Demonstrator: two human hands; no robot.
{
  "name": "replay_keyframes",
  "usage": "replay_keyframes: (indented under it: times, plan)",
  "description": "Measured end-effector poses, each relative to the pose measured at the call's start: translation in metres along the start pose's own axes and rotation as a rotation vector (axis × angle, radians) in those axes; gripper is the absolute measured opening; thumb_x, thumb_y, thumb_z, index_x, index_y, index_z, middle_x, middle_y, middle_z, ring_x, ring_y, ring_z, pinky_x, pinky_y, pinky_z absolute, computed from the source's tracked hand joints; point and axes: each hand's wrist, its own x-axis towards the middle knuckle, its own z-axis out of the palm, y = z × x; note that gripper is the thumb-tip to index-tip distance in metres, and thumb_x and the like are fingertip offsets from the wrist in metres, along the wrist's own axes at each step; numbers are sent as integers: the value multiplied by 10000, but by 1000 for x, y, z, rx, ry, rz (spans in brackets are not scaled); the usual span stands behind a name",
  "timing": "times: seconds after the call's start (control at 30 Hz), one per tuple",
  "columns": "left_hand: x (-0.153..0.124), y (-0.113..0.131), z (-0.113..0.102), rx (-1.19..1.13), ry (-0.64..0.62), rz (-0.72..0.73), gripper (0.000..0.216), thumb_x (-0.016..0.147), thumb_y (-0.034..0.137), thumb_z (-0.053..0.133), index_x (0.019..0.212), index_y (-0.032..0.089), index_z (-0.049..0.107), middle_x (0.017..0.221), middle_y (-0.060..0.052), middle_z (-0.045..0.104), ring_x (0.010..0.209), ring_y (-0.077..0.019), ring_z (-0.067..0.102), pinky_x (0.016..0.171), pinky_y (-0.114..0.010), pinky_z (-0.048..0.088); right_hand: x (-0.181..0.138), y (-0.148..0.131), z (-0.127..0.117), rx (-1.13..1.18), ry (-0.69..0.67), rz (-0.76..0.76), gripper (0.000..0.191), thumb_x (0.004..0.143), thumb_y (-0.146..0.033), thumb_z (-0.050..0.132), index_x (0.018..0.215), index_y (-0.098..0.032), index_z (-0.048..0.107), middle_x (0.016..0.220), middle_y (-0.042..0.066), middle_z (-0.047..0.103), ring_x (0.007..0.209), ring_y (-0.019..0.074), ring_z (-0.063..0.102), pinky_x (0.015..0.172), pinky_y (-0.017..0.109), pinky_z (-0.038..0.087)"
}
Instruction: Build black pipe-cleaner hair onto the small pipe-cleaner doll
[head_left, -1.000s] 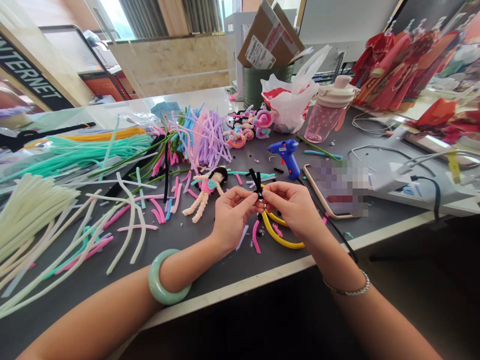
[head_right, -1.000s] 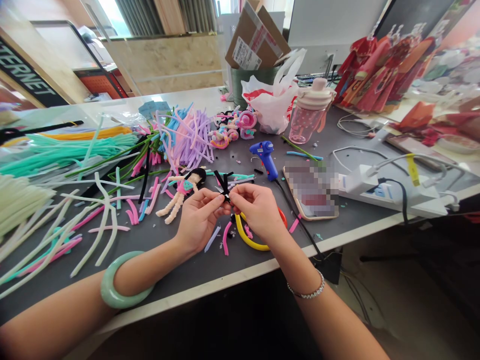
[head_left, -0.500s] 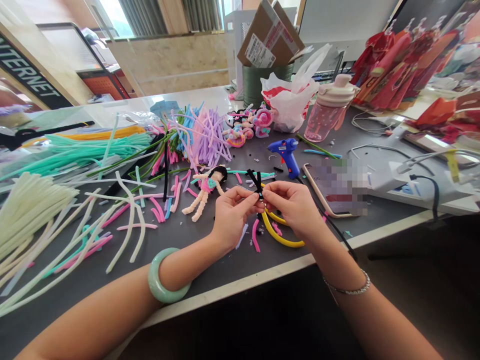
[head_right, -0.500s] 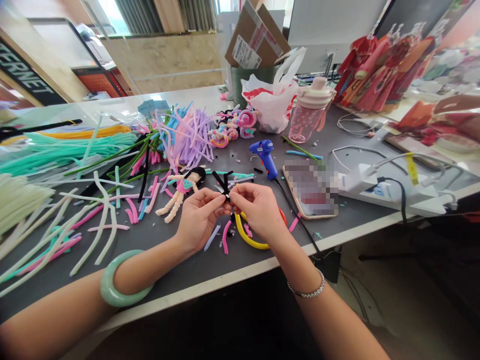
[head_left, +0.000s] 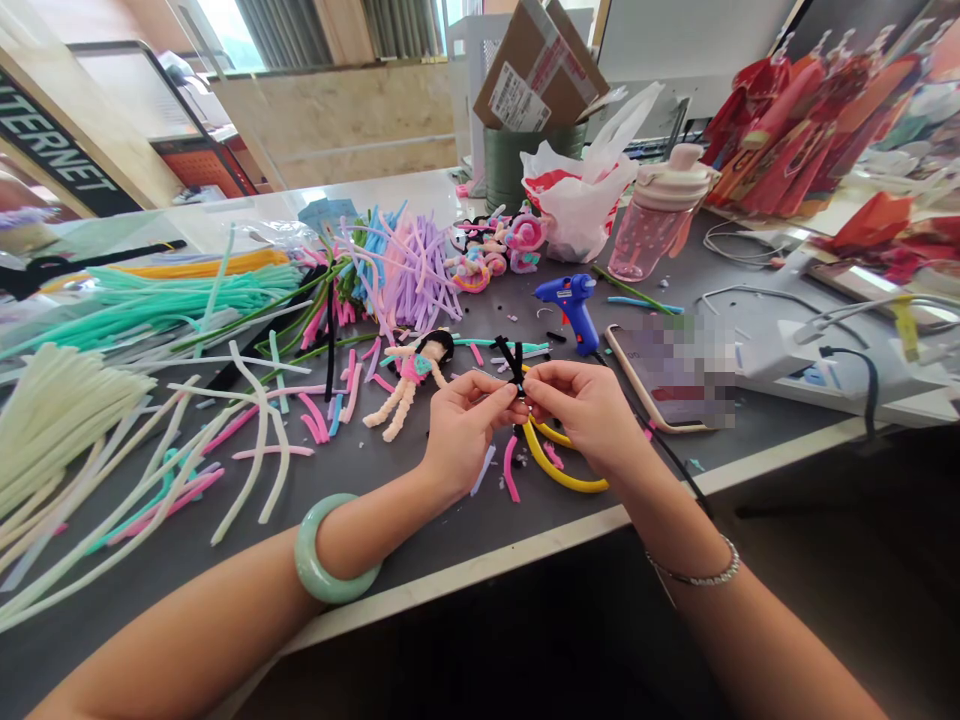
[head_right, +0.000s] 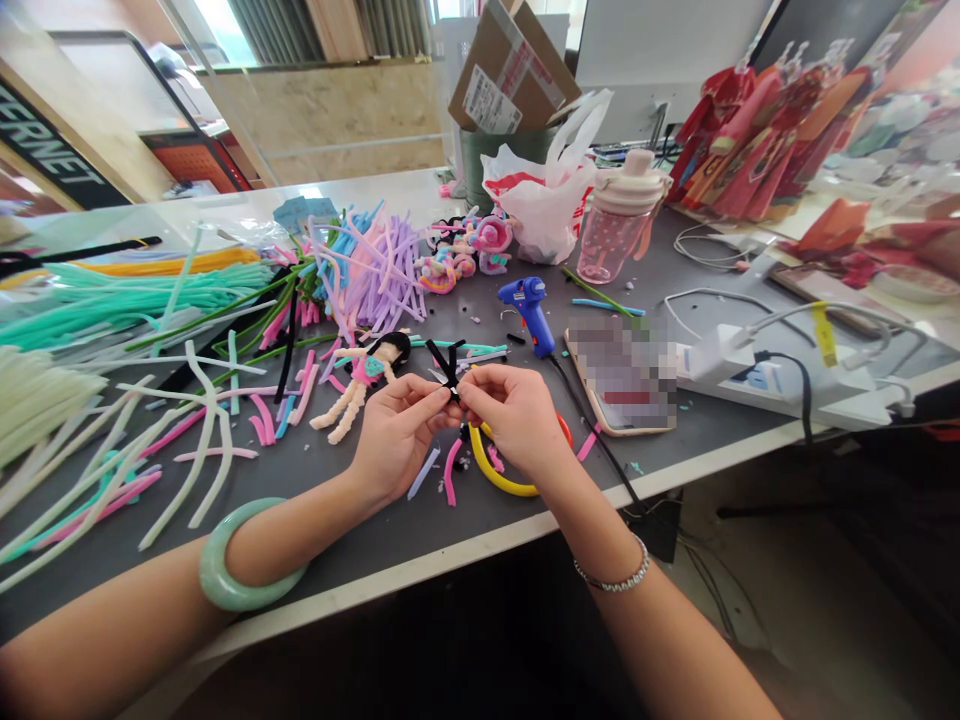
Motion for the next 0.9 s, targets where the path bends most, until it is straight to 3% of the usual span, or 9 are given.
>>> replay_keyframes:
  times: [0.33, 0.67, 0.9]
  plan:
    - [2, 1, 0, -55, -13, -21, 243, 681, 308, 769, 761, 136, 617, 631, 8, 650, 558, -104, 648, 563, -212, 541, 0, 2, -1, 12, 70, 79, 171, 677, -312, 661, 611, -160, 620, 526, -28, 544, 490, 85, 488, 459, 217, 360]
    - [2, 2, -2, 69, 17, 25, 212, 621, 171, 745, 802, 145, 636, 680, 27, 644, 553, -101, 635, 567, -226, 534, 0, 4, 0, 112, 85, 117, 176, 642, -319, 702, 631, -160, 626, 551, -15, 601, 519, 104, 572, 539, 245, 495]
    - [3, -1, -3, 76, 54, 60, 214, 606, 146, 732, 815, 146, 690, 728, 18, 643, 572, -91, 618, 590, -238, 538, 0, 12, 0, 102, 62, 93, 180, 657, -327, 683, 638, -169, 599, 528, -28, 582, 487, 96, 547, 506, 237, 469]
